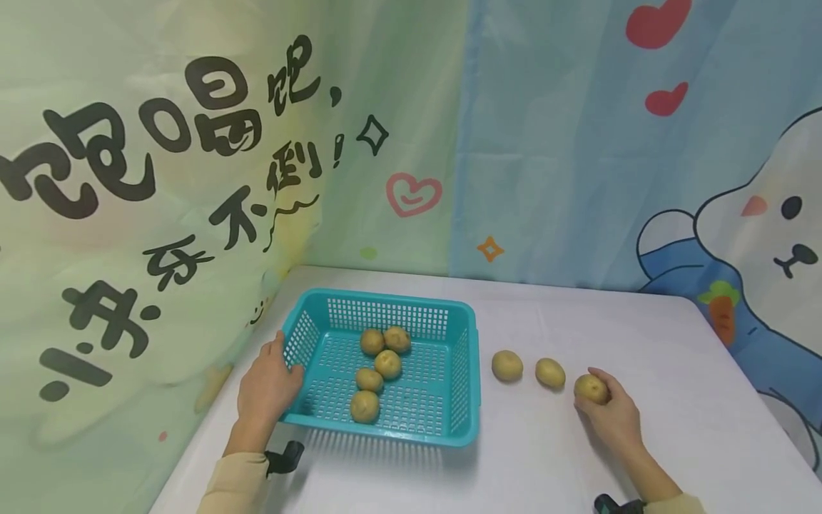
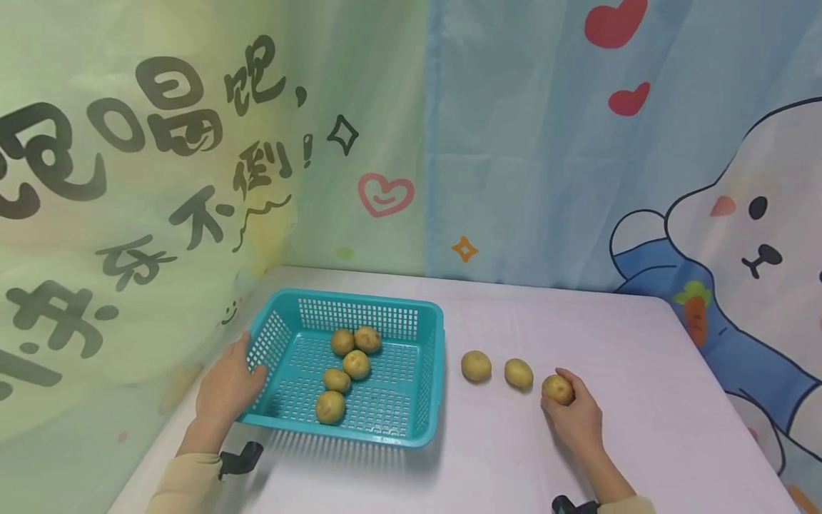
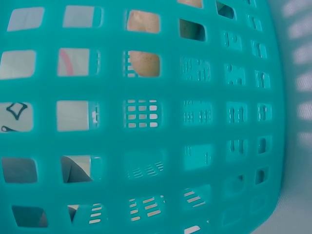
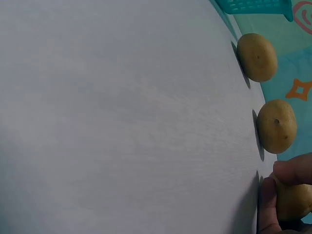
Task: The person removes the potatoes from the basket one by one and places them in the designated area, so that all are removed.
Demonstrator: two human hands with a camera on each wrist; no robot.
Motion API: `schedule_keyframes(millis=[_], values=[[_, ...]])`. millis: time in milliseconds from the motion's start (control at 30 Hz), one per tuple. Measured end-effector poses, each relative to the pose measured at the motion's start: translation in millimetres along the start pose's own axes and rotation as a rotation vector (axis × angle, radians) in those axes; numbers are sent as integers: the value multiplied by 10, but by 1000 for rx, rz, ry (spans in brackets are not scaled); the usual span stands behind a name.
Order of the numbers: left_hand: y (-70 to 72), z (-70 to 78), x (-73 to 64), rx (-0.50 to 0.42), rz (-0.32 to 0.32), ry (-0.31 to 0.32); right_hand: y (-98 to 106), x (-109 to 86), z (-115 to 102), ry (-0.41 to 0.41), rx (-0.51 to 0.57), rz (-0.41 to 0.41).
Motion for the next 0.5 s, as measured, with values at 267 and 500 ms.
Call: schedule_keyframes(millis=[267,500], values=[[19,-10,-4,-8,-16,20,7,102,-57,2,-12,-40],[20,8,6,-10,-20,2,9,127,-9,14,-25,1]])
Point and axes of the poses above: each hand's wrist, its own x-axis towards the middle knuckle, its own y-axis out of the back of the hand, z = x × y, the point moved 1 cm from there along x, towards the middle knuckle, and after that the axes turned 7 degrees about -y, right-handed, at the moved point
